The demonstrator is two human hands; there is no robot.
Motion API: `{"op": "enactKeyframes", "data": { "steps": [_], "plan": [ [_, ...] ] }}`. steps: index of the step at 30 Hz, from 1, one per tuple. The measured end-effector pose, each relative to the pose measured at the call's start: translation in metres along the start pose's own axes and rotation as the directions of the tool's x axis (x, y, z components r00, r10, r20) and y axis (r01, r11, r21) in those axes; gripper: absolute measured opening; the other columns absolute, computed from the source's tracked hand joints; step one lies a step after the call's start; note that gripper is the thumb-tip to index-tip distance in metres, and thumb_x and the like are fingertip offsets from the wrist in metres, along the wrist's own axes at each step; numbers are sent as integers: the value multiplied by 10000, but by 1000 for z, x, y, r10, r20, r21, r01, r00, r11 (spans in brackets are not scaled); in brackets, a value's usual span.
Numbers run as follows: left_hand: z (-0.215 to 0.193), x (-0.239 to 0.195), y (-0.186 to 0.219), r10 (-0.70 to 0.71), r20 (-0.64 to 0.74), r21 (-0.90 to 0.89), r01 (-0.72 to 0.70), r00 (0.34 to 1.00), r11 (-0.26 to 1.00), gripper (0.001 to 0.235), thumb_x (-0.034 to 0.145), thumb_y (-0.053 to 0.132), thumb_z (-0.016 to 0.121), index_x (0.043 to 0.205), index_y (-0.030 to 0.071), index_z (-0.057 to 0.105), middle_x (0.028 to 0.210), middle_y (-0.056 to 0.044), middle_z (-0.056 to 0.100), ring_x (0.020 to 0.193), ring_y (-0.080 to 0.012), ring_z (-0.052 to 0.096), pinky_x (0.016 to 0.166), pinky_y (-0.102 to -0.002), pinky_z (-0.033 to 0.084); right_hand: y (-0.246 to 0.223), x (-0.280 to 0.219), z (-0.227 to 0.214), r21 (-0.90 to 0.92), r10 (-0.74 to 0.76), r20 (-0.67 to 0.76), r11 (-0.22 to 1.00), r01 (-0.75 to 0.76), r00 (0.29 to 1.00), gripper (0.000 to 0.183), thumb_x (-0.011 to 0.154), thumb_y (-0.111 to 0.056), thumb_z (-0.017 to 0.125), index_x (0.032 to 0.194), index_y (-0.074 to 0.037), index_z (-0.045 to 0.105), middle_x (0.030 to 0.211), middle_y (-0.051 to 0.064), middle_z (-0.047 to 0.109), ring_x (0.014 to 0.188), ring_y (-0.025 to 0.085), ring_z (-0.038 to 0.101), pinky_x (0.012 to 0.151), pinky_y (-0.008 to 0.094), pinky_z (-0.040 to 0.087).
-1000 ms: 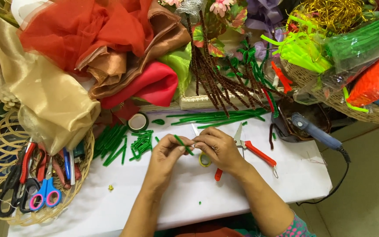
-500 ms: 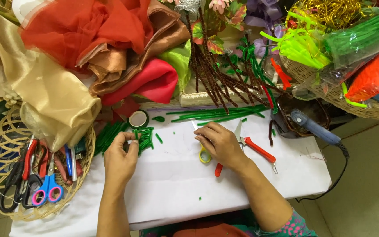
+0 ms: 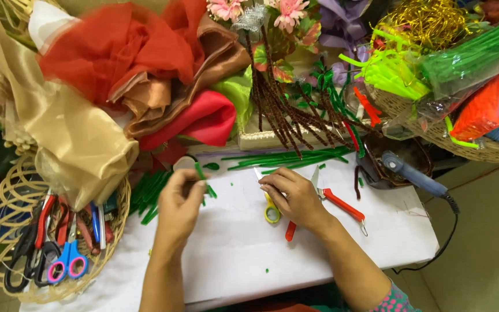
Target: Assembling decorative floral stems by gluing small green pieces onto a wire and trimming them with scissors.
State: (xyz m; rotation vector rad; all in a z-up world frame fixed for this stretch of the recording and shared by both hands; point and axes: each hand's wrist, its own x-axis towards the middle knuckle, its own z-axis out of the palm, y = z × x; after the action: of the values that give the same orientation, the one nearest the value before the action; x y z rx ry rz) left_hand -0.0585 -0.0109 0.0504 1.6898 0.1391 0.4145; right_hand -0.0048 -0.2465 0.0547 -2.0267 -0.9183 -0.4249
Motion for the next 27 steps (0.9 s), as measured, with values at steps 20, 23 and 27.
{"op": "enactKeyframes", "data": {
  "steps": [20, 23, 27],
  "plan": [
    [76, 15, -23, -40, 325, -414, 180, 945, 892, 124, 786, -22, 684, 898, -10, 634, 930, -130, 661, 790, -164, 645, 694, -270, 554, 5, 14, -7, -33, -21, 82, 999, 24, 996, 107, 898, -178, 621, 969, -103, 650, 727, 77, 592, 651, 285, 626, 588, 375, 524],
    [72, 12, -10, 97, 196, -171, -63, 976, 983, 219, 776, 21, 717, 987, 28, 659, 980, -99, 644, 843, -181, 640, 720, -284, 555, 15, 9, -5, -14, -1, 32, 1000, 2, 1000, 81, 900, -145, 616, 956, -111, 665, 726, 67, 595, 659, 281, 632, 601, 357, 526],
    [74, 10, -2, 662, 141, 471, -638, 736, 609, 290, 820, 99, 708, 1107, 97, 668, 1125, -91, 576, 947, -235, 622, 802, -329, 545, 18, 9, -7, -30, 62, -50, 998, -63, 997, 75, 897, -152, 629, 943, -116, 675, 708, 50, 596, 633, 246, 626, 596, 329, 523]
  ]
}}
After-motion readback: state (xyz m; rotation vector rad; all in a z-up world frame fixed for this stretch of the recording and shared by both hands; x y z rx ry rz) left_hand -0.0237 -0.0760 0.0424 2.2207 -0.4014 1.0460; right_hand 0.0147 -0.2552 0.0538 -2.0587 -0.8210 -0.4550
